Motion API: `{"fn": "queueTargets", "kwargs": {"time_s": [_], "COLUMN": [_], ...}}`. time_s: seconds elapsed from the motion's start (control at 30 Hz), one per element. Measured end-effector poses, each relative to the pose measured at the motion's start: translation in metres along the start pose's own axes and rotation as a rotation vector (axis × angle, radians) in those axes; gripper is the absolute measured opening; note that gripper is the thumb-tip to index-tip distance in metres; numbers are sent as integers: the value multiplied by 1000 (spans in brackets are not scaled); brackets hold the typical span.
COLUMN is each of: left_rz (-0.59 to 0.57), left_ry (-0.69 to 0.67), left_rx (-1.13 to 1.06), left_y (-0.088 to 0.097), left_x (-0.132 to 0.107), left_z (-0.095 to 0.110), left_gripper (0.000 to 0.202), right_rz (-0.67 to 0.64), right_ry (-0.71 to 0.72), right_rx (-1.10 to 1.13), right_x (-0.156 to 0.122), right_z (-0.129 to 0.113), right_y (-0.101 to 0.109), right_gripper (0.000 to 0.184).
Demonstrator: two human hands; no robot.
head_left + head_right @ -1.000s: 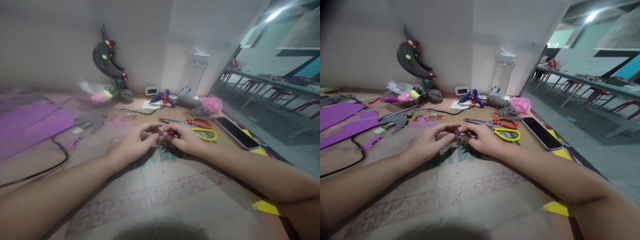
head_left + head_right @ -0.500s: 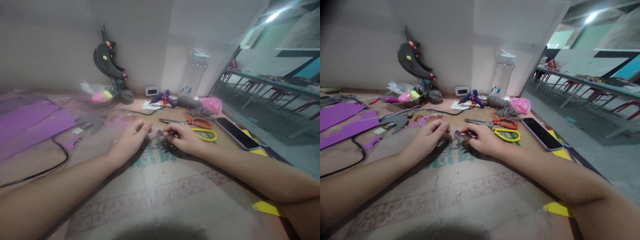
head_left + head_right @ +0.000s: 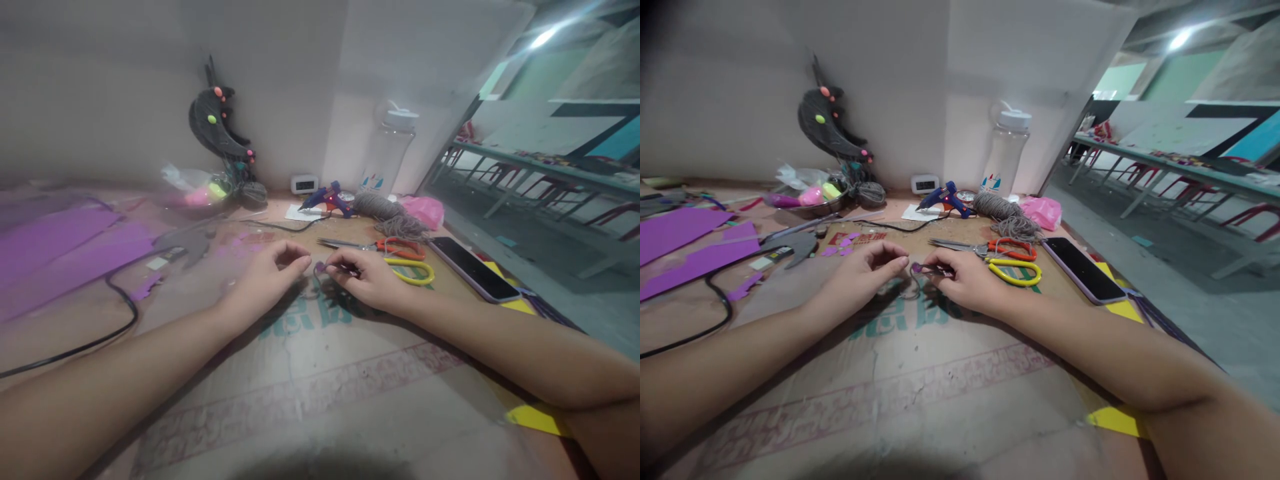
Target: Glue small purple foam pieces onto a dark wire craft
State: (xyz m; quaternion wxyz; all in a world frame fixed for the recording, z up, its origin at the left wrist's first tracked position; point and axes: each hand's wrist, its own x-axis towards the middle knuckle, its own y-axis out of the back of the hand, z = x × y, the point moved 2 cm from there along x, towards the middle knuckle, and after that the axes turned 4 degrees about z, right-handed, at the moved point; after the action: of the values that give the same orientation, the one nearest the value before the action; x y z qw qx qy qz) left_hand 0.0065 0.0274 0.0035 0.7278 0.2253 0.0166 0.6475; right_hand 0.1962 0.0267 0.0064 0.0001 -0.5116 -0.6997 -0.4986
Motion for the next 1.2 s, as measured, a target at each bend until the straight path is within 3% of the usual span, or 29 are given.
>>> {"fn": "queueTargets", "kwargs": {"time_s": [0.43,0.8,1.2], "left_rz": [23,-31,-14], "left_ry": [-2,17,25], "left_rx": [32,-2,-23], "left_y": [1,0,0], "left_x": [-2,-1,0], "left_z": [-3,-1,-3], "left_gripper": [5,22,21], "right_rz": [-13,-19,-23], "right_ry": [-8,-4,-30], "right_rx": [-4,-7,-3], "right_x": [0,0,1], "right_z": [2,2,-1], "right_y": [0,-1,0], "right_gripper": [14,13,13]}}
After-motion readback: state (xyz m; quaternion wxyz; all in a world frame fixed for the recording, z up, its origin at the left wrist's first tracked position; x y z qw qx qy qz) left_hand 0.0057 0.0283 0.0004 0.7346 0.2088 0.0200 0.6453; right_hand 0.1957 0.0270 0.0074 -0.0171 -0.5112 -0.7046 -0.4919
